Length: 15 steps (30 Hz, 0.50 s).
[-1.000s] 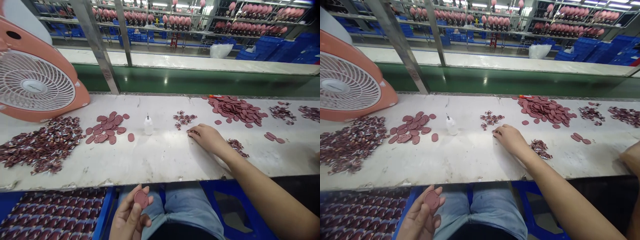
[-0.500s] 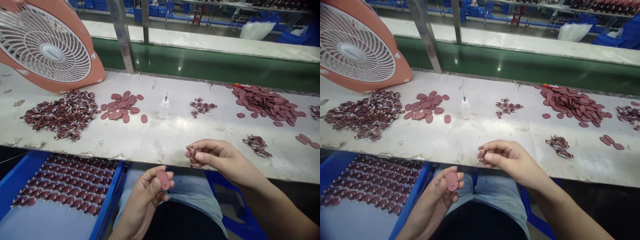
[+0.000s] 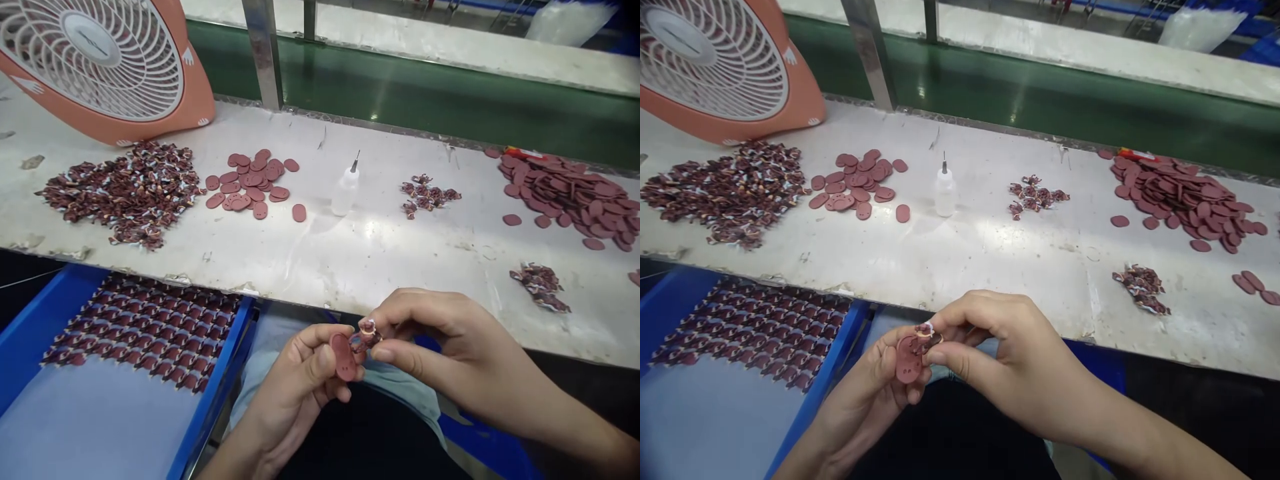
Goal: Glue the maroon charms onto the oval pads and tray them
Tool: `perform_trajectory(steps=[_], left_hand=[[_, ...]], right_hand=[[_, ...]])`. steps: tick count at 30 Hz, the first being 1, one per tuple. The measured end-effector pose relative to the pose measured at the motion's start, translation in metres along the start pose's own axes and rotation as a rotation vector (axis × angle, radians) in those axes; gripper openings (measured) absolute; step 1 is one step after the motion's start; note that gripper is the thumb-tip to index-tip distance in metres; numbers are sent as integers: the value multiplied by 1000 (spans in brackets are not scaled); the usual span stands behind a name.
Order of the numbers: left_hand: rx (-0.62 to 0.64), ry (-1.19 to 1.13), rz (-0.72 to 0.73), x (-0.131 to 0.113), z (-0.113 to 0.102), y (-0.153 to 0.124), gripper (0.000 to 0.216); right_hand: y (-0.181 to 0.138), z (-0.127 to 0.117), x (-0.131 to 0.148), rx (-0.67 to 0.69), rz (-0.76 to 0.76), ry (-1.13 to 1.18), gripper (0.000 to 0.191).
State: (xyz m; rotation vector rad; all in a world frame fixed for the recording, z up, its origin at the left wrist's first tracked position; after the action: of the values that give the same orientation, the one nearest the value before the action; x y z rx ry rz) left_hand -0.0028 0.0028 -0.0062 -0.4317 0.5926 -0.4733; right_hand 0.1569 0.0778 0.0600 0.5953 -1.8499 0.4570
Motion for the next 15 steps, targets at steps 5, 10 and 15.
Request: perform_trajectory(steps=[5,10,15], left_hand=[[2,-32,-17,0,-4,1,30],[10,-49,-18,2,-4,2,29],[-25,-49,-35,3,-4,3,32]], right_hand=[[-1,3,4,89,-20,-74,10],[-3,3,4,142,-12,-77,15],[-4,3,3,165,-30,-137,12]])
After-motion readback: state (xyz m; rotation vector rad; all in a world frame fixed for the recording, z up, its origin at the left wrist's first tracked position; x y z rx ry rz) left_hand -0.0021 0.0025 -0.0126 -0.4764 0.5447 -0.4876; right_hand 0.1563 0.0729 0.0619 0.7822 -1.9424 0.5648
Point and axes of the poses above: each hand's wrist, its own y-axis towards the middle knuckle, its own z-axis out of the palm, x = y × z, the point moved 2 cm from there along y, towards the middle knuckle, and after that the axes turned 1 degree about x, right-handed, at the moved point
